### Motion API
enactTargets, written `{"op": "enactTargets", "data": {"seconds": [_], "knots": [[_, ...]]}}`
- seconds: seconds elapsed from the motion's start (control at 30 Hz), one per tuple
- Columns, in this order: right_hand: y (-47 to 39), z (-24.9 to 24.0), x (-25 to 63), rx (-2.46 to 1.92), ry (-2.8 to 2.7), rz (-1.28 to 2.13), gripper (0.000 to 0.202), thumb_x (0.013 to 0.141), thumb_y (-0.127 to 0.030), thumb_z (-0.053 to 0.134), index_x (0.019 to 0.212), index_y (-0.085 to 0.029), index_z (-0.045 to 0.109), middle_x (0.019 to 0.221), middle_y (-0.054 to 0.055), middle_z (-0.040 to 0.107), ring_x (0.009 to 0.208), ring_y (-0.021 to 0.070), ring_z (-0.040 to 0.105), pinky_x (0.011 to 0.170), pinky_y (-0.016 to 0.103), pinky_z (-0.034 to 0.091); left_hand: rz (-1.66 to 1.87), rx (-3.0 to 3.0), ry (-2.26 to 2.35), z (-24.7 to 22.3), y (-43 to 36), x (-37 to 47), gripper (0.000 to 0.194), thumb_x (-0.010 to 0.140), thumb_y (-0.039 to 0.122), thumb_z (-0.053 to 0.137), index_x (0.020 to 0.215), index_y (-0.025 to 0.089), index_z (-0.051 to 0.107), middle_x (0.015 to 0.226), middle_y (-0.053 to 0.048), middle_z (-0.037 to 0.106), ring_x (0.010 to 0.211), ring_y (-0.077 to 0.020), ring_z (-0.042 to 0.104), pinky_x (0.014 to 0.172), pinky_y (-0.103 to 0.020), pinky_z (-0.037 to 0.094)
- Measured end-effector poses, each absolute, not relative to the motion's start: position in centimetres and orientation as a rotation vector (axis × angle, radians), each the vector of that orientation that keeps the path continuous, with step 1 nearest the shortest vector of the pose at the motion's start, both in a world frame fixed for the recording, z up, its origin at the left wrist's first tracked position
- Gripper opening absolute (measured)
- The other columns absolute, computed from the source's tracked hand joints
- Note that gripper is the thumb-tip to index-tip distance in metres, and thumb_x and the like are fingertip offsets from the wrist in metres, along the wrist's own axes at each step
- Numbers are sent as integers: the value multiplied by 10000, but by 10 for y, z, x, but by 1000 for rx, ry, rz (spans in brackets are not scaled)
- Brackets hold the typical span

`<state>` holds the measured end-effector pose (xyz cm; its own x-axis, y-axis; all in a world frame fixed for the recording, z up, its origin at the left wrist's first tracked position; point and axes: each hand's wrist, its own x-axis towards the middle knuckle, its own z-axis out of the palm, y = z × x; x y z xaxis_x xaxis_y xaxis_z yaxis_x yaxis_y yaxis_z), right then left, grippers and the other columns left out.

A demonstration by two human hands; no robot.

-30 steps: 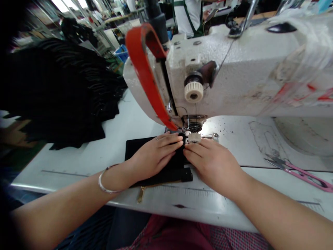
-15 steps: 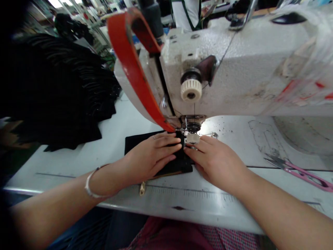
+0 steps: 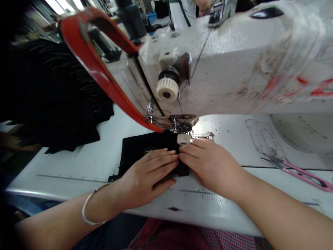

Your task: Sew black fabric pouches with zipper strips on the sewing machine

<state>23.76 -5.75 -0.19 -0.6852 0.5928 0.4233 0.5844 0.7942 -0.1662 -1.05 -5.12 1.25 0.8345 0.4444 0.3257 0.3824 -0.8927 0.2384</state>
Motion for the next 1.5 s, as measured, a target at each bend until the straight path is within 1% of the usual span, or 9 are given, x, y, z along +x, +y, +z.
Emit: {"op": "enactTargets", "data": {"seconds": [0.13, 0.3, 0.5, 0.73, 0.83, 0.97, 1.23, 1.37, 1.5], "knots": [[-60, -3, 233, -907, -2474, 22, 294, 929, -73, 508, 1154, -112, 693, 1194, 114, 727, 1012, 234, 674, 911, 415, 560, 639, 2839, 633, 10, -44, -11, 304, 992, 319, 604, 1232, 136, 645, 1247, -104, 716, 1218, -227, 651, 1118, -418, 524], [-61, -1, 231, -1096, -2482, -9, 324, 913, -106, 514, 1190, -109, 681, 1150, 151, 686, 959, 285, 649, 761, 419, 565, 705, 2885, 563, 7, -25, -9, 277, 998, 318, 580, 1206, 148, 647, 1212, -95, 731, 1193, -213, 666, 1092, -402, 538], [-58, -3, 228, -1227, -2482, -20, 362, 898, -115, 534, 1238, -123, 659, 1051, 122, 670, 791, 230, 613, 672, 356, 520, 699, 2910, 548, 1, 0, -6, 264, 985, 310, 591, 1182, 149, 660, 1202, -101, 724, 1154, -210, 678, 1032, -393, 571], [-57, -4, 230, -1195, -2432, 0, 390, 927, -109, 484, 1292, -129, 620, 1080, 128, 685, 845, 220, 641, 717, 352, 537, 698, 2914, 570, -1, 13, -3, 247, 976, 308, 605, 1152, 148, 670, 1141, -101, 714, 1070, -219, 695, 961, -389, 596], [-58, 1, 233, -1178, -2353, -5, 313, 923, -122, 503, 1200, -134, 650, 1078, 131, 677, 941, 254, 635, 772, 379, 538, 717, 2940, 537, -1, 16, -3, 265, 986, 332, 596, 1148, 132, 661, 1134, -107, 711, 1055, -225, 691, 953, -390, 594], [-56, 5, 236, -1353, -2236, -160, 168, 939, -215, 538, 1000, -125, 667, 922, 119, 643, 847, 265, 602, 715, 388, 495, 641, 3038, 395, 0, 32, -11, 310, 1017, 396, 558, 1168, 144, 655, 1134, -96, 714, 1085, -216, 674, 1012, -387, 559], [-51, 4, 238, -1442, -2334, -233, 337, 993, -310, 529, 691, -198, 626, 686, 58, 600, 731, 235, 565, 640, 367, 392, 532, 3058, 364, 11, 43, -18, 244, 994, 333, 602, 1173, 173, 645, 1128, -95, 719, 1077, -215, 678, 1021, -404, 549], [-54, 3, 229, -1243, -2399, -146, 186, 964, -293, 579, 832, -186, 655, 828, 66, 664, 820, 252, 601, 730, 379, 448, 647, 3002, 515, 7, 29, -7, 166, 973, 243, 586, 1086, 149, 664, 1015, -83, 747, 962, -214, 707, 923, -384, 582], [-52, -3, 222, -1444, -2336, -220, 158, 935, -278, 626, 1019, -147, 657, 892, 94, 686, 782, 257, 628, 646, 365, 456, 808, 2908, 658, 2, 16, -1, 138, 962, 255, 632, 1051, 166, 687, 988, -61, 760, 934, -203, 719, 880, -359, 590]]}}
